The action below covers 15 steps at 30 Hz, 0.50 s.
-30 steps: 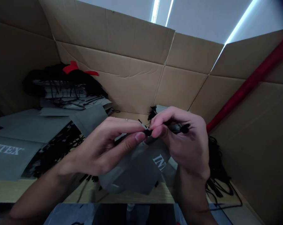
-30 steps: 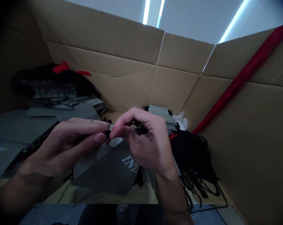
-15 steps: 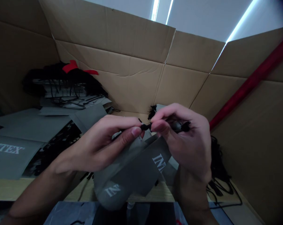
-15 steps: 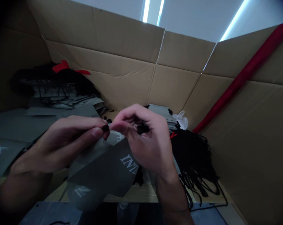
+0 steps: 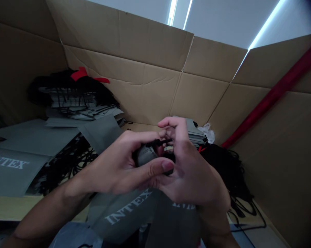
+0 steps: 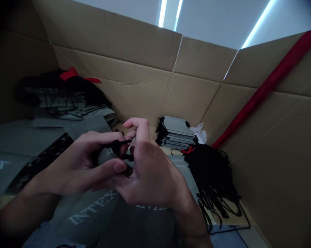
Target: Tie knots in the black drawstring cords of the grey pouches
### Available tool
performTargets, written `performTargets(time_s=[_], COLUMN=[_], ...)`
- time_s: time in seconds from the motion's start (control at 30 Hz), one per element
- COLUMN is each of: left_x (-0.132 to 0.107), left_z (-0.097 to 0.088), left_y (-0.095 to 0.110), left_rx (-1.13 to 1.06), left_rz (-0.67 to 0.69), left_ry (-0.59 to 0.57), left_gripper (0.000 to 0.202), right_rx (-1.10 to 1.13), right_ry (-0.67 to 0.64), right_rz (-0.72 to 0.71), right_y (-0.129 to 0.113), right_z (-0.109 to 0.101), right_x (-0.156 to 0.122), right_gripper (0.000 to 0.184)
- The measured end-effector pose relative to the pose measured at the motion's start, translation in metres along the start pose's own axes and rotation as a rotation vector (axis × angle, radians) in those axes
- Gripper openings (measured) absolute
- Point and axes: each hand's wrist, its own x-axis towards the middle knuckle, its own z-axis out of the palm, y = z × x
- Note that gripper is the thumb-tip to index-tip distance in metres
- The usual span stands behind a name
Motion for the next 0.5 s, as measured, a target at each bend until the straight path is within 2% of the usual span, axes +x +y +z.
performTargets(time_s=[0.13,0.23,0.3,0.4,0.5], left_x=[-0.008,-0.01,-0.007,-0.001,0.001], left_z=[0.002,-0.001,-0.004,-0.009,-0.013], left_y=[-0.006,-0.007,-0.004,0.001,0.002], left_rx=[0.062,0.108,0.091,0.05,0.007], left_rz=[0.021,0.039,0.02,-0.081,-0.187], left_ry=[-0.018,0.04,0.083,0.107,0.052], left_gripper=[0.012,0.016,0.02,0.035,0.037], right_rx=[-0.049,0.04,0.12,0.25,0.283], right_ry=[0.017,-0.043,-0.056,0.051,0.157], right_rz=[0.04,0.056,0.07,0.109,0.1], right_y=[-0.001,0.002,0.002,-0.002,-0.006], right_z=[0.0,-0.006,-0.012,-0.019,-0.022], right_x=[0.0,-0.002,-0.003,0.0,0.004], right_gripper=[0.098,0.096,0.077,0.034,0.024])
